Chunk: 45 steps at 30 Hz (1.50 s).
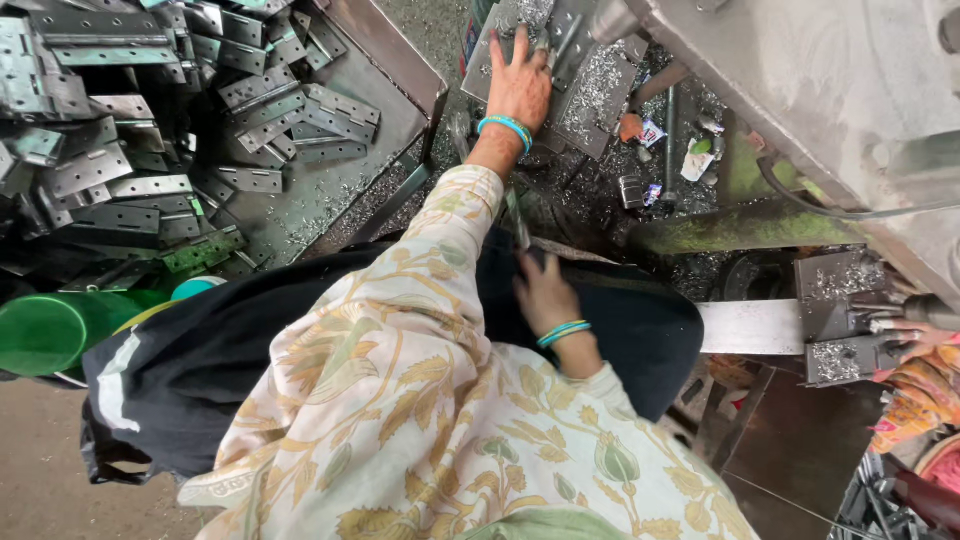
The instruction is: The person holds metal brackets one at a time under a drill press, operating the lever to drill holes in each piece and then placing them in a pile.
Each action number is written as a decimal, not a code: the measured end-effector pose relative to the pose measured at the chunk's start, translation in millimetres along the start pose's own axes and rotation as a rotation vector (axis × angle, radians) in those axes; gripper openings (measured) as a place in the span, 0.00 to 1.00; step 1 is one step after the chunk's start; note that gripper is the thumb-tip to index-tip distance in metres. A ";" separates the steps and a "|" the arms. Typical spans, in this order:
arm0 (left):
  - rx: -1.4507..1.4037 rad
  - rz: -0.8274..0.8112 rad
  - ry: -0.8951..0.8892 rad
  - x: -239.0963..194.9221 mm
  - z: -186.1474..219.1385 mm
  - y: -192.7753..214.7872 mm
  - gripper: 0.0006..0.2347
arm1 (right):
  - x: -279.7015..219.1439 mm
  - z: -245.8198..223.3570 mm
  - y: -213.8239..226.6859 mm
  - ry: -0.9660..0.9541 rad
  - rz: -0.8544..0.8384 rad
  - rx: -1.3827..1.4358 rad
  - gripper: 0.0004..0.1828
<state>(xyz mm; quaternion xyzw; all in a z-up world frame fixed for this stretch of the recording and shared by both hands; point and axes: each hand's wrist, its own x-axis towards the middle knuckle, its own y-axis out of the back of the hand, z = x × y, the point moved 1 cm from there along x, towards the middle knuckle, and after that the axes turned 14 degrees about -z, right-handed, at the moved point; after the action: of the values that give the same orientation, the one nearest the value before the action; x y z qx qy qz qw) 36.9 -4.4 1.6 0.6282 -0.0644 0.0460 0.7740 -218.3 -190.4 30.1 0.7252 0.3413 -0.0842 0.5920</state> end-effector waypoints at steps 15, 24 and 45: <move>0.021 -0.019 0.017 -10.1 8.1 -6.8 0.18 | -13.6 -2.2 30.3 0.031 0.063 0.036 0.24; -0.102 -0.013 -0.041 -31.3 4.0 5.6 0.17 | -2.5 21.1 -39.7 -0.017 -0.062 0.017 0.32; -0.587 0.222 1.040 -143.0 -279.1 -134.7 0.30 | -29.0 -30.7 67.9 0.215 0.168 0.127 0.23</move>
<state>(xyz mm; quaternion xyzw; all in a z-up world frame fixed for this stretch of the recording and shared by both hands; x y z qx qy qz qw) -72.2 242.2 -207.6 0.2733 0.2470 0.4077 0.8355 -208.3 -178.3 108.6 0.7919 0.3348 0.0223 0.5102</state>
